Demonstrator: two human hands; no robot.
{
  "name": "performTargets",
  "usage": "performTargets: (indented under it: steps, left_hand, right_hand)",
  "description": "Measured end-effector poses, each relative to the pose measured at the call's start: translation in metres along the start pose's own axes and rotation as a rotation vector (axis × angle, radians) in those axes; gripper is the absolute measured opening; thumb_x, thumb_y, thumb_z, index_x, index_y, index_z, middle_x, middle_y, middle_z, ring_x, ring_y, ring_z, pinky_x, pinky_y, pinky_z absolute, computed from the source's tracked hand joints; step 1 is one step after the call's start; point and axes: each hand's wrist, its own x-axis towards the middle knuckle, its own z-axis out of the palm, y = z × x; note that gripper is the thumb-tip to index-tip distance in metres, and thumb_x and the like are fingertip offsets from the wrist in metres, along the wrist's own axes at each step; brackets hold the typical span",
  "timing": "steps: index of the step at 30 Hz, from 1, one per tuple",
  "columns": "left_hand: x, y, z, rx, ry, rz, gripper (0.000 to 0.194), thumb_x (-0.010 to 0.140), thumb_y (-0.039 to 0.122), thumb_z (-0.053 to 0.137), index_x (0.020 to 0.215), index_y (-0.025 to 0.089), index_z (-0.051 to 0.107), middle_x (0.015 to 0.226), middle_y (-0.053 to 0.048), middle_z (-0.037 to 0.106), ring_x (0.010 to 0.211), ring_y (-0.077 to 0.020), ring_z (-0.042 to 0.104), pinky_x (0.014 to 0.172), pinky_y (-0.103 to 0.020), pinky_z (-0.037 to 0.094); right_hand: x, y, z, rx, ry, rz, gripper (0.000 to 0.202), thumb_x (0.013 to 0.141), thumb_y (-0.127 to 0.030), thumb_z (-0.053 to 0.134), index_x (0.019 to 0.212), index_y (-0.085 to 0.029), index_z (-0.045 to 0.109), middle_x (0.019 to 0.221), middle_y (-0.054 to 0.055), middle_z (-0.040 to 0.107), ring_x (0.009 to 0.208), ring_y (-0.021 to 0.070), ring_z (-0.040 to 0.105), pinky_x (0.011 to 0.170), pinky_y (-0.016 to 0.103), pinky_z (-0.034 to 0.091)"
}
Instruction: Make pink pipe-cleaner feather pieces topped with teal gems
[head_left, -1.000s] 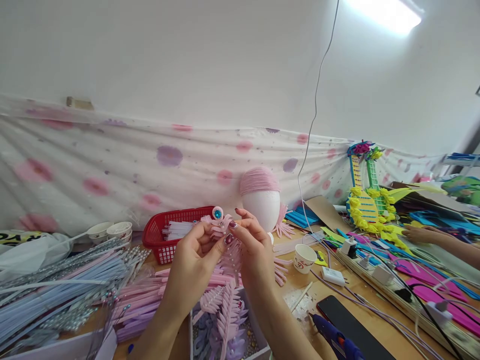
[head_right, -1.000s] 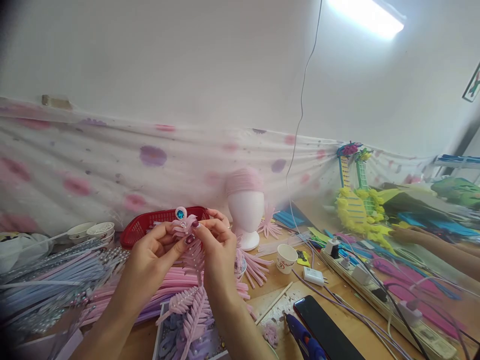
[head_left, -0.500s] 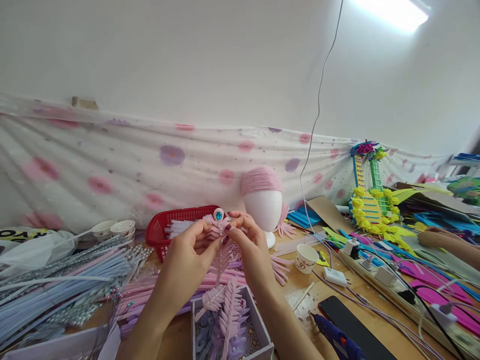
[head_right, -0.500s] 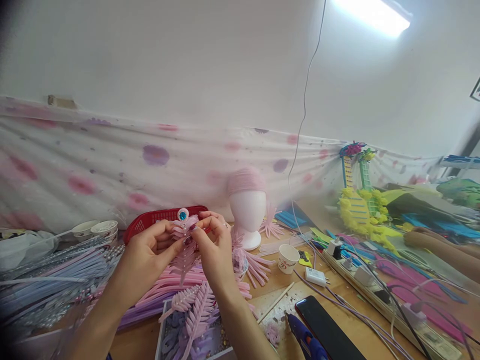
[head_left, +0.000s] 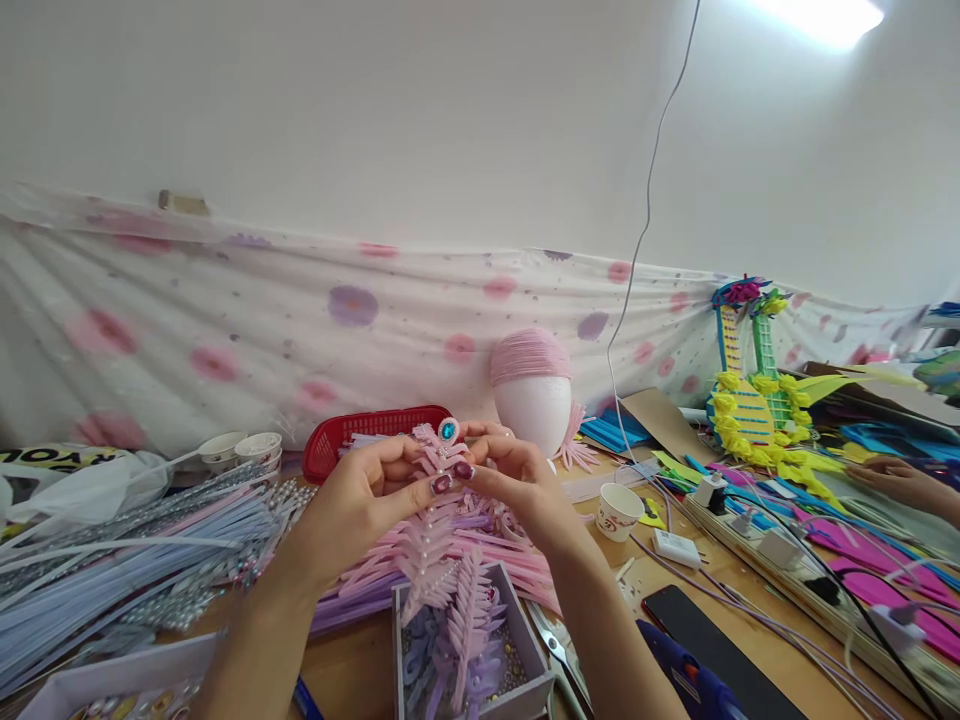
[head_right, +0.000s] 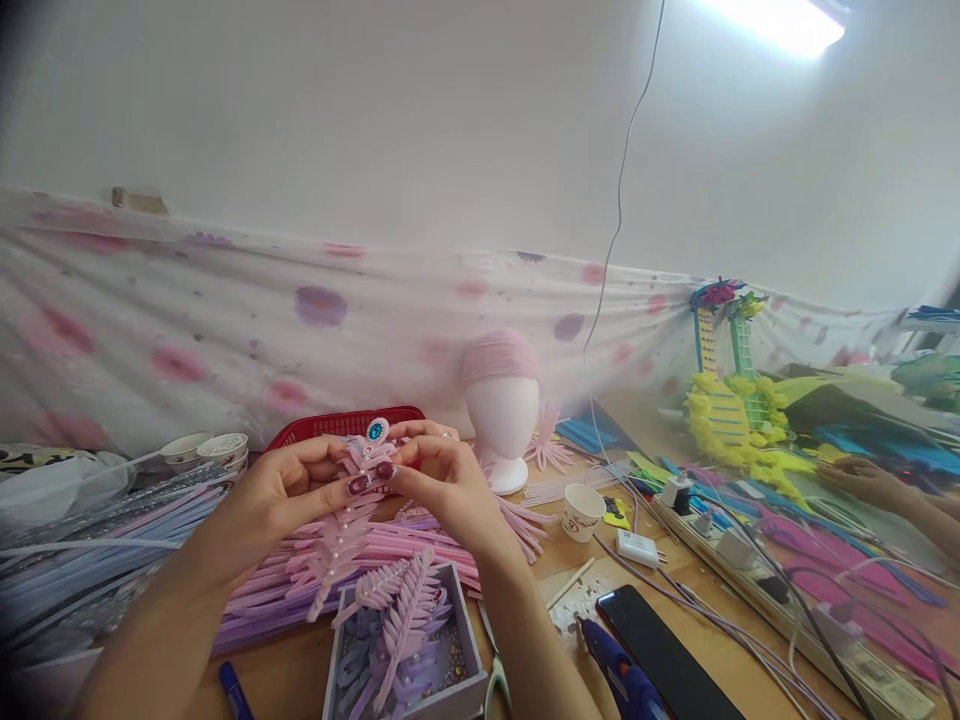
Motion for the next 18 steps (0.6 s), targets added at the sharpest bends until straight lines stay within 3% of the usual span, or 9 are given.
performTargets:
  steps: [4,11,16,18]
  left_hand:
    - [-0.0023,0.0015,-0.0036,0.060,-0.025,-0.004,0.023,0.072,0.023,0.076,0.093,0.017,0.070,0.093,-0.006,0.077,0.086,-0.0198,0.070,0.077,-0.026,0.052]
    - [-0.0070,0.0018,-0.0085,0.120,-0.123,-0.022,0.016,0.074,0.024,0.075,0.088,0.018,0.072,0.081,-0.002,0.074,0.079,-0.0168,0.068,0.070,-0.022,0.050]
    - [-0.0047,0.0029,-0.0049,0.086,-0.054,0.012,0.018,0.073,0.024,0.076,0.089,0.019,0.072,0.086,-0.003,0.076,0.081,-0.0180,0.070,0.075,-0.024,0.053]
    - [-0.0028,0.0012,-0.0028,0.100,-0.017,0.028,0.021,0.075,0.027,0.074,0.094,0.018,0.072,0.093,-0.005,0.077,0.086,-0.0194,0.070,0.080,-0.027,0.054]
  right_hand:
    - [-0.0009,-0.0033,-0.0032,0.003,-0.045,0.038,0.019,0.067,-0.039,0.081,0.064,-0.022,0.072,0.108,0.006,0.059,0.098,0.0224,0.058,0.080,0.037,0.051]
    - [-0.0017,-0.0041,-0.0058,-0.176,-0.194,-0.007,0.023,0.069,-0.039,0.081,0.060,-0.021,0.071,0.094,0.005,0.062,0.101,0.0233,0.055,0.097,0.038,0.040]
    - [-0.0018,-0.0015,-0.0016,0.005,-0.079,0.018,0.020,0.067,-0.037,0.083,0.064,-0.021,0.071,0.103,0.005,0.056,0.093,0.0204,0.057,0.079,0.034,0.049]
    - [-0.0016,-0.0002,0.0007,0.039,-0.020,0.010,0.019,0.067,-0.035,0.083,0.063,-0.021,0.071,0.107,0.005,0.056,0.095,0.0215,0.058,0.079,0.036,0.050]
